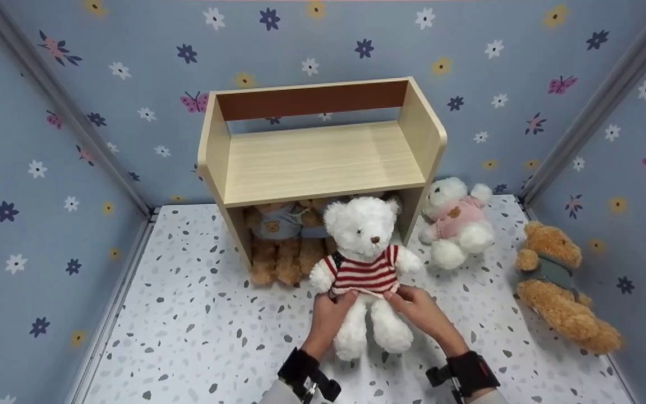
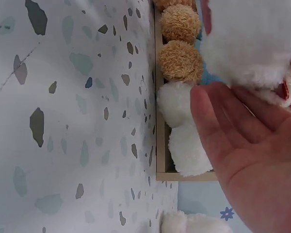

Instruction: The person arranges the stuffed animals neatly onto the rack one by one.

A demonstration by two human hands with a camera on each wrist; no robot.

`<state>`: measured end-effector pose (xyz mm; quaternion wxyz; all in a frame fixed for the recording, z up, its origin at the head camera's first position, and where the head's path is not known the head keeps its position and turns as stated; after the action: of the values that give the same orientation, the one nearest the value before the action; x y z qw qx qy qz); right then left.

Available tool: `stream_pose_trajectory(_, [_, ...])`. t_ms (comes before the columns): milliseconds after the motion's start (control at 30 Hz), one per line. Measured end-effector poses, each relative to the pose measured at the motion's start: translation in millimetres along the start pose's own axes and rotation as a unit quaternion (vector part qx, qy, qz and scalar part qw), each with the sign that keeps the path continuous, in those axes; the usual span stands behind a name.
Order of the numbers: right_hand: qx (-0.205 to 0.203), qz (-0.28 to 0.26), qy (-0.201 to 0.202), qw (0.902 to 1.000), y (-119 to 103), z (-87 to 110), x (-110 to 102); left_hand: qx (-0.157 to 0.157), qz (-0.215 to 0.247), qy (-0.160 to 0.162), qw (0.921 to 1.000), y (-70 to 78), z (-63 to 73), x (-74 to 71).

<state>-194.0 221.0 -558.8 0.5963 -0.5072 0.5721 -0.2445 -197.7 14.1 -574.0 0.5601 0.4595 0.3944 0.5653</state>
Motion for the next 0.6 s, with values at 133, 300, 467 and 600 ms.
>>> stream_pose_trajectory(133, [0.013,0.023,-0.023,0.9994,0.4,1.6,1.1,0.0,0.001,0.006,1.0,1.7,-1.8,-2.1])
stream_pose_trajectory(300, [0.021,-0.004,0.016,0.9996,-1.9,-1.2,-5.8,0.002,-0.014,0.013,0.9998,6.3,-0.6,-5.1])
stream_pose_trajectory(467, [0.014,-0.061,0.079,0.9949,-13.7,-8.3,-11.1,0.012,-0.006,-0.017,0.9998,11.6,-2.8,-1.4])
stream_pose_trajectory(600, [-0.024,-0.064,0.103,0.9924,-33.8,-17.6,-17.2,0.033,-0.005,-0.035,0.9988,26.0,-1.1,5.8])
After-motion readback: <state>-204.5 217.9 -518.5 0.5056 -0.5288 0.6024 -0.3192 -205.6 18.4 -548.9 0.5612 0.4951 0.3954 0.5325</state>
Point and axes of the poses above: each hand's wrist, its own z-axis away from the middle knuckle, its own x-axis out of the palm, y = z × x, the point moved 9 cm from there along -z, towards the middle knuckle, and after that the axes turned 14 degrees about -x, right-handed, at the moved point
